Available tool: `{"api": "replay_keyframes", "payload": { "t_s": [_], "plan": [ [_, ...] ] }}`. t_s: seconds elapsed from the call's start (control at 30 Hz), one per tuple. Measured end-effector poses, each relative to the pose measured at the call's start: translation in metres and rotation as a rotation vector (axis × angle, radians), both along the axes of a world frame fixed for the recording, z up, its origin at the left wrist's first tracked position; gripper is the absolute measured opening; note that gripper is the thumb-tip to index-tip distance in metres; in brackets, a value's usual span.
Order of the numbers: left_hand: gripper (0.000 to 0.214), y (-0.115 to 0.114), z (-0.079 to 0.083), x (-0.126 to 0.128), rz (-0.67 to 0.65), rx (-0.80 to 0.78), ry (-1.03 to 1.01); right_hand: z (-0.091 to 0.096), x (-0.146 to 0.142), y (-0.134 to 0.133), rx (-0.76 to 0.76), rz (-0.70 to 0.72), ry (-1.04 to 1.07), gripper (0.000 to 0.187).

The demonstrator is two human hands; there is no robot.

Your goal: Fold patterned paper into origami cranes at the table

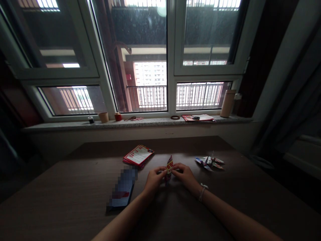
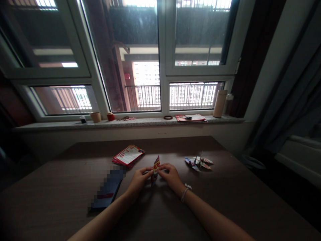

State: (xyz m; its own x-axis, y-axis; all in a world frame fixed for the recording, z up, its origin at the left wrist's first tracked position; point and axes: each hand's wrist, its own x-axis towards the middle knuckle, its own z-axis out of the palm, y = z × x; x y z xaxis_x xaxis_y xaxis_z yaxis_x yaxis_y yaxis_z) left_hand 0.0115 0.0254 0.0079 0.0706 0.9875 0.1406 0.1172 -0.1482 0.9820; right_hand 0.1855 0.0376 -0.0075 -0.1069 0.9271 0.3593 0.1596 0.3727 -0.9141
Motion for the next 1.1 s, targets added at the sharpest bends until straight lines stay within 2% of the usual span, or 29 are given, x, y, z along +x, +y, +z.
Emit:
{"api": "replay_keyframes", "payload": {
  "t_s": [0.23,0.43,0.6,0.77,0.93,1.1],
  "plan": [
    [0.042,-0.003,0.004,-0.001,-0.019,0.034,0.017,-0.002,0.002,0.001,0.027,-0.021,-0.043,0.025],
    [0.041,0.002,-0.001,-0.003,-0.064,0.055,0.015,-0.003,0.003,0.003,0.04,0.036,-0.052,0.02],
    [0.041,0.004,-0.008,-0.004,-0.011,0.078,0.064,-0.006,0.004,0.005,-0.01,0.047,-0.014,0.026],
    [0.036,0.001,-0.008,-0.004,0.048,0.09,0.091,-0.008,0.003,0.003,0.007,0.011,-0.031,0.033],
    [0.035,0.002,-0.009,-0.003,0.037,0.099,0.108,-0.008,0.003,0.003,0.034,0.01,-0.057,0.035],
    [0.032,0.006,-0.012,-0.003,0.002,0.11,0.137,-0.008,0.003,0.003,0.045,0.018,-0.119,0.027]
  ]
}}
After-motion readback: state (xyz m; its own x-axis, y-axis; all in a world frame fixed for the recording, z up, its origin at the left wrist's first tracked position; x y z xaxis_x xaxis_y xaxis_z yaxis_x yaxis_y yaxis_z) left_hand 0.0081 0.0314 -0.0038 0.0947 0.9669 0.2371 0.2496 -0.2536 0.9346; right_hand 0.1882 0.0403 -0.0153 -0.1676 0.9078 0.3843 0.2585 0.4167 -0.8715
